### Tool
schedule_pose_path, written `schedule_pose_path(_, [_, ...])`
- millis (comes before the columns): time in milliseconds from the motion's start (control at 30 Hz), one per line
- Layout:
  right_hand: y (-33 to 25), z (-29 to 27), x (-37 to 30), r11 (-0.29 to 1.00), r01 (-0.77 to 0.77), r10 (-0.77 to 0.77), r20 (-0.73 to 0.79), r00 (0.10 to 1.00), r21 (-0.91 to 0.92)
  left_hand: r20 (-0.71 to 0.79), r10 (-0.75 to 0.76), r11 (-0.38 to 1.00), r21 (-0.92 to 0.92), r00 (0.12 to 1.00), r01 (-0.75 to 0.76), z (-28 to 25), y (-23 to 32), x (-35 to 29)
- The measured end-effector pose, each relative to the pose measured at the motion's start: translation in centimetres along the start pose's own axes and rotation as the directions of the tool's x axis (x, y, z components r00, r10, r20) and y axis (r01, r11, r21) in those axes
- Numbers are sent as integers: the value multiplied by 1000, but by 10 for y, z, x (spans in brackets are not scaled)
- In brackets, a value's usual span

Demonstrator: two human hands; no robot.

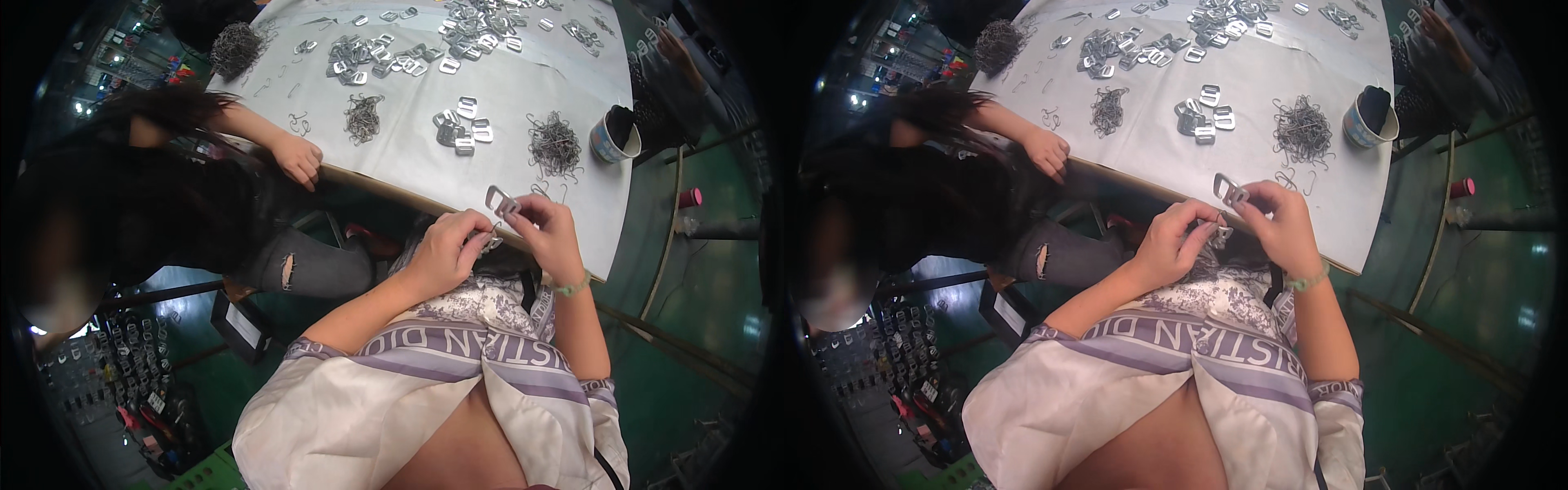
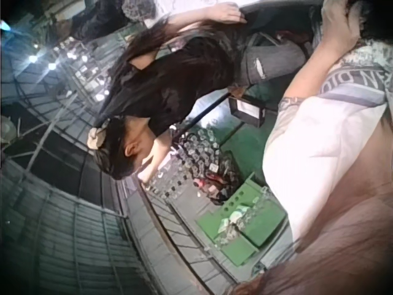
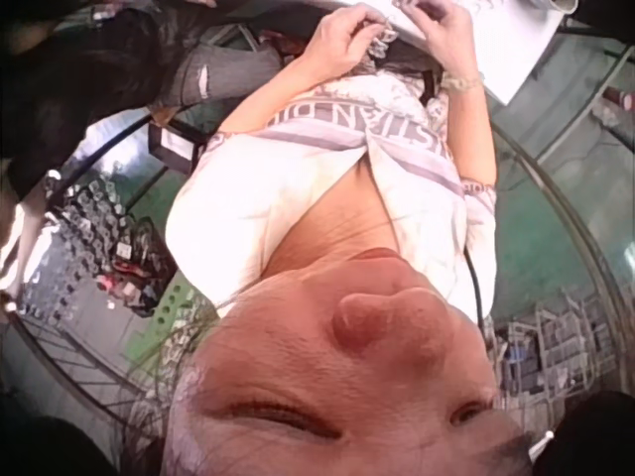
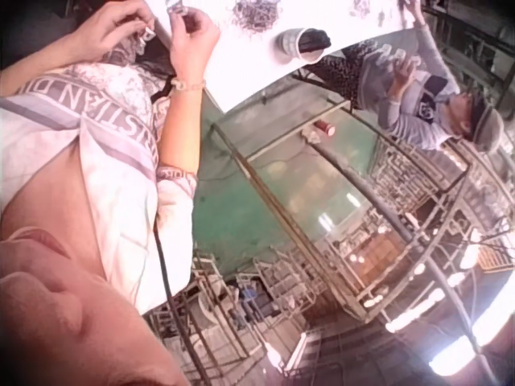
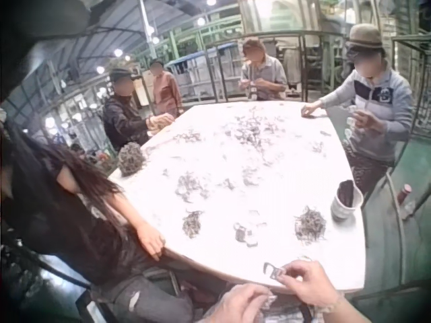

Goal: The person assembles keychains by attaching metal hooks to rectangular metal plates at a workbench. They repeatedly pick up a plate and a hook, connect them by hand, and place the finished unit onto a hanging rack. Coworkers perform the same task at the same table.

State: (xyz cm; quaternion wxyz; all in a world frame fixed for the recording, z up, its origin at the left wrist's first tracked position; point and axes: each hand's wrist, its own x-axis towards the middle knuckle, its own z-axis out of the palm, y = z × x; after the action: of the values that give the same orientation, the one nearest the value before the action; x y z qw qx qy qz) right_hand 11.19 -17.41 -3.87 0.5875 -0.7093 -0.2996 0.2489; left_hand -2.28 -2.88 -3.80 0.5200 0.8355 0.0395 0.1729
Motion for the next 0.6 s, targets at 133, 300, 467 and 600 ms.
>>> schedule_pose_path(133, [-21, 0, -24, 994, 9, -13, -34, 999, -107, -3, 75, 996, 56, 997, -75, 5, -1, 4])
schedule_pose_path(300, [-18, 6, -36, 991, 37, -48, -78, 996, -128, -18, 47, 996, 71, 999, -45, 9, 1, 1])
schedule_pose_path(467, [-18, 6, -44, 969, 86, -108, -87, 990, -231, 241, 3, 999, 34, 970, -12, -2, -6, 7])
schedule_pose_path(600, [-14, 6, -53, 954, 102, -138, -109, 984, -281, 296, -104, 994, 60, 950, 90, -29, -25, 51])
